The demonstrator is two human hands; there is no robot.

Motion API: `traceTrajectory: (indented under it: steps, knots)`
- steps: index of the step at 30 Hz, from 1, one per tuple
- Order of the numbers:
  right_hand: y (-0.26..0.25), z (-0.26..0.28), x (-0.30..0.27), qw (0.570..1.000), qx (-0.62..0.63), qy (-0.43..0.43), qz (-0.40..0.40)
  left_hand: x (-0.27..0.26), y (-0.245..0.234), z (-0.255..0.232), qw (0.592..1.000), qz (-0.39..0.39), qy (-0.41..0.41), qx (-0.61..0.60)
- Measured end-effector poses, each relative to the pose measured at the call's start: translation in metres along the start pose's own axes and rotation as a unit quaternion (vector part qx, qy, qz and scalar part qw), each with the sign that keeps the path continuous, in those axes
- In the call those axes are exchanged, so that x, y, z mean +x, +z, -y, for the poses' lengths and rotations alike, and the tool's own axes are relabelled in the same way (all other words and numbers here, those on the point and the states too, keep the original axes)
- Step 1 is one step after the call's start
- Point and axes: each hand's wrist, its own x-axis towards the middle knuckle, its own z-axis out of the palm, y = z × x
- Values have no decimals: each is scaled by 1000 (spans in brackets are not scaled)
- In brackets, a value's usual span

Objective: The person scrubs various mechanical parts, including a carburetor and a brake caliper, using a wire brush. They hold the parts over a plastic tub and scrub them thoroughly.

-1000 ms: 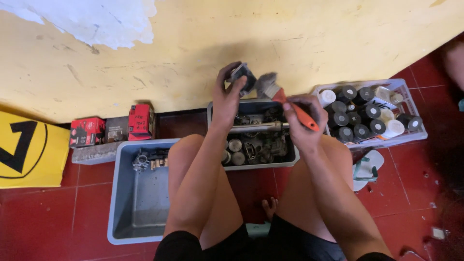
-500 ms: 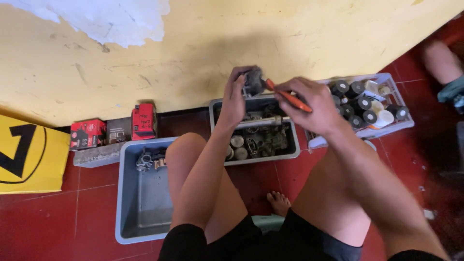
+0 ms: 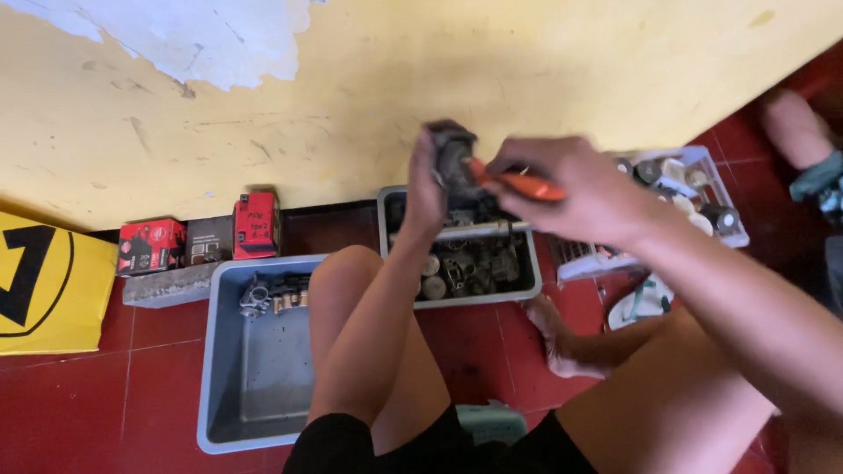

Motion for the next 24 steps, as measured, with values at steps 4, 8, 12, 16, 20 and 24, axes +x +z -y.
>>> traceTrajectory:
  steps: [4,8,12,16,20,24]
  knots:
    - [33,-83,-3,972,-168,-162,18,-6,16,2,995,-15,-32,96]
    - [37,-83,8,867,-332,-372,19,3,-10,32,998,-23,-65,11]
    - [44,-133,6,946,-105,-307,19,4,-14,32,995,-16,-78,-61]
    - [21,-105,2,978,208,-15,-19,2,-5,25,999,12,-42,24]
    - [22,-125,-2,897,433,72,-47,2,-2,32,998,26,-50,-30]
    - [16,-136,-4,831,547,70,-72,19,-1,26,937,-195,-244,-153]
